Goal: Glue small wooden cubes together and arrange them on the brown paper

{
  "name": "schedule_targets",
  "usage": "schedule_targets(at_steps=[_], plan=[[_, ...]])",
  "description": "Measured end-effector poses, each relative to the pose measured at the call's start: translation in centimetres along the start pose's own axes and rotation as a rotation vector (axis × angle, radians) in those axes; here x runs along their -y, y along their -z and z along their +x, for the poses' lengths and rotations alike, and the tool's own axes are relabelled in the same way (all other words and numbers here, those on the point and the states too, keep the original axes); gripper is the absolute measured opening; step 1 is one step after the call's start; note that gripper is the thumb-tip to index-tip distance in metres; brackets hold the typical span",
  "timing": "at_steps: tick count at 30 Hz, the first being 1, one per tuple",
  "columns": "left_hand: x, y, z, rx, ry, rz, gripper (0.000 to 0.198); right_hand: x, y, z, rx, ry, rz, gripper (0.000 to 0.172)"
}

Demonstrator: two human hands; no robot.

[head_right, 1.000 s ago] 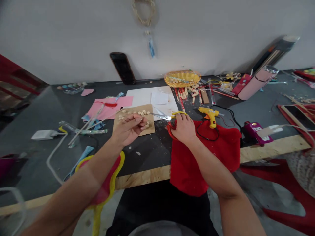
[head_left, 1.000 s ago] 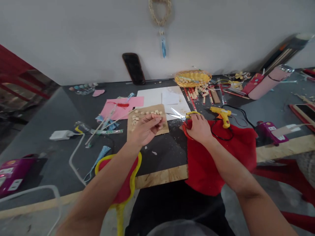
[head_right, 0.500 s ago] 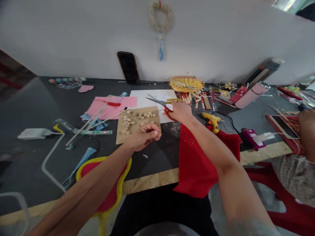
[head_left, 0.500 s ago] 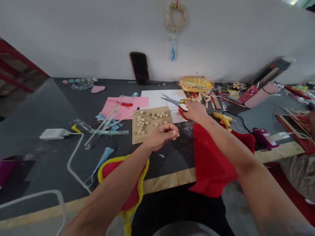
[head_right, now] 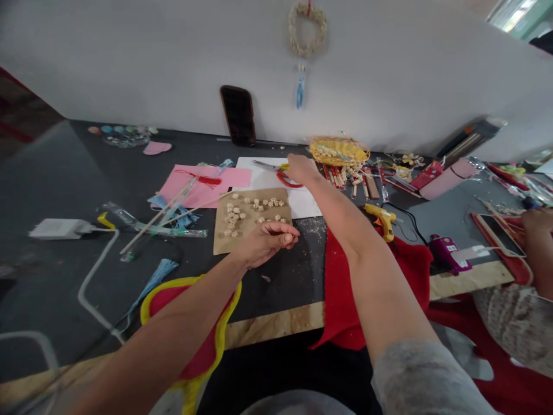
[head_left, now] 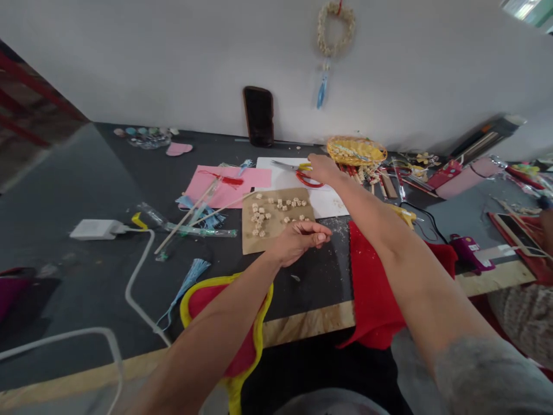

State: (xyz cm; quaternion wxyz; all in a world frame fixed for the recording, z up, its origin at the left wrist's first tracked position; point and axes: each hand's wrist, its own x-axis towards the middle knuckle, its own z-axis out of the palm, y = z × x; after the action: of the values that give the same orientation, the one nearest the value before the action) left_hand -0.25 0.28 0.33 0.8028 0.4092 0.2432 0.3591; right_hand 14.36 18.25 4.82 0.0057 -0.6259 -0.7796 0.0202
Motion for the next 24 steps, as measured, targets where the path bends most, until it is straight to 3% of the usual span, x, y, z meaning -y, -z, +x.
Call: schedule_targets(at_steps=[5, 10, 14, 20, 24], plan=[[-0.1, 0.0, -0.1, 0.005, -0.003, 0.001, 0.025, -1.7, 1.3, -3.2, -0.070, 0.173, 0.017, 0.037], [-0.2, -0.3, -0.1, 0.000, -0.022, 0.033, 0.025, -4.9, 3.5, -9.7, -0.061, 0.254, 0.068, 0.039], [-0.2, -0.3, 0.0, -0.026, -0.017, 0.050, 0.026, -9.0, 4.4, -15.5, -0.108, 0.211, 0.118, 0.034], [0.0, -0.1, 0.2, -0.056, -0.031, 0.070, 0.019, -16.7, 4.4, -22.8, -0.272, -0.135, 0.203, 0.031], [0.1, -0.2, 0.3, -0.047, -0.037, 0.078, 0.019, -19.4, 3.2, -25.9, -0.185, -0.379, 0.214, 0.031]])
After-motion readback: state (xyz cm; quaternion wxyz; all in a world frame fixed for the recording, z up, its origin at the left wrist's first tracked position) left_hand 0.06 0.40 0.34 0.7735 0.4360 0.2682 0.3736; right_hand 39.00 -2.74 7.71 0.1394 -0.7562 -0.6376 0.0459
